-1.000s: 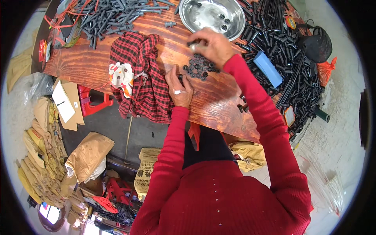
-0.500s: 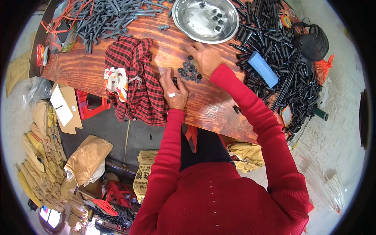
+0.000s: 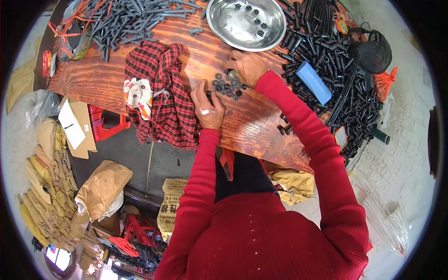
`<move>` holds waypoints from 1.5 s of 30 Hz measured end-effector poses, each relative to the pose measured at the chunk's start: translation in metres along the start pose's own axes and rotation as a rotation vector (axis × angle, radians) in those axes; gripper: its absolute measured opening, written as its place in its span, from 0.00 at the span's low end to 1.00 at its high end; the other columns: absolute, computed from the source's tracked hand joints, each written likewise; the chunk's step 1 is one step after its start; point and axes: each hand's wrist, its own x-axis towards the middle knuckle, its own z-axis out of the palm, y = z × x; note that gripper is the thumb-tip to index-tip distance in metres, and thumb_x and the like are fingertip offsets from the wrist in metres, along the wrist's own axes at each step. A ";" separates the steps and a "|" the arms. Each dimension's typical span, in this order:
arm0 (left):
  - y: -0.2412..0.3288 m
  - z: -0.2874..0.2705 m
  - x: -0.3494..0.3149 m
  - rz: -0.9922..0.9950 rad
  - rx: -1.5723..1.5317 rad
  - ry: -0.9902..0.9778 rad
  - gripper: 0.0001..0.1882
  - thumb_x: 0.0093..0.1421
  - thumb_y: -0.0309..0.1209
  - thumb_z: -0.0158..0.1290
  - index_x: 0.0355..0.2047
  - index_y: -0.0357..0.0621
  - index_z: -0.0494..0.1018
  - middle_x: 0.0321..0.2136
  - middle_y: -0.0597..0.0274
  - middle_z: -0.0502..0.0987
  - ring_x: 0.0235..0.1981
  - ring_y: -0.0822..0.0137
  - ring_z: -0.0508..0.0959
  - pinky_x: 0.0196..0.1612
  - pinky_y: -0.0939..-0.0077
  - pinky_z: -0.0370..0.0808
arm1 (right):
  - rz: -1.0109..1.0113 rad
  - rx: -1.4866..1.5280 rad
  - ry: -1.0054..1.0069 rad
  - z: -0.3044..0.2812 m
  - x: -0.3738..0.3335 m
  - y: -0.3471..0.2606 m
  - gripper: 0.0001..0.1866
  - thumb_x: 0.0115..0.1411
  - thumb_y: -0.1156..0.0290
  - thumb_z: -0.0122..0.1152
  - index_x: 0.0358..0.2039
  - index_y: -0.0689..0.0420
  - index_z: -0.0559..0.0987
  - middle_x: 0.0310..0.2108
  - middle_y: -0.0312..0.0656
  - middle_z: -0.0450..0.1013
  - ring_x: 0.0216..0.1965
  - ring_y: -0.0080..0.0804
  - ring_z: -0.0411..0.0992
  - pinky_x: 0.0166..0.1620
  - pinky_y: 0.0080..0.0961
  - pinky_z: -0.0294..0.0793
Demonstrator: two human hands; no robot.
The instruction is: The person uses pliers to cut and process black cables and sorts small metal components at a factory workbench.
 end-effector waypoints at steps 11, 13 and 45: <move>-0.003 0.001 -0.001 -0.002 0.022 -0.005 0.23 0.58 0.21 0.51 0.55 0.36 0.66 0.48 0.45 0.68 0.50 0.45 0.72 0.52 0.58 0.72 | 0.086 0.148 0.001 -0.015 -0.004 -0.013 0.13 0.51 0.71 0.65 0.39 0.47 0.80 0.39 0.41 0.73 0.37 0.46 0.75 0.40 0.39 0.75; -0.003 0.001 -0.001 -0.010 0.002 0.000 0.21 0.60 0.24 0.52 0.54 0.35 0.67 0.47 0.44 0.69 0.48 0.46 0.71 0.51 0.56 0.70 | 0.237 0.405 -0.068 -0.025 -0.005 -0.015 0.13 0.52 0.73 0.66 0.40 0.52 0.79 0.36 0.38 0.75 0.36 0.35 0.76 0.40 0.31 0.75; 0.002 0.002 0.000 -0.027 0.012 -0.025 0.21 0.62 0.23 0.51 0.55 0.35 0.66 0.47 0.45 0.69 0.48 0.45 0.70 0.51 0.54 0.69 | 0.950 1.400 0.256 -0.087 0.009 0.039 0.16 0.63 0.73 0.61 0.50 0.64 0.74 0.37 0.47 0.79 0.32 0.25 0.79 0.34 0.17 0.81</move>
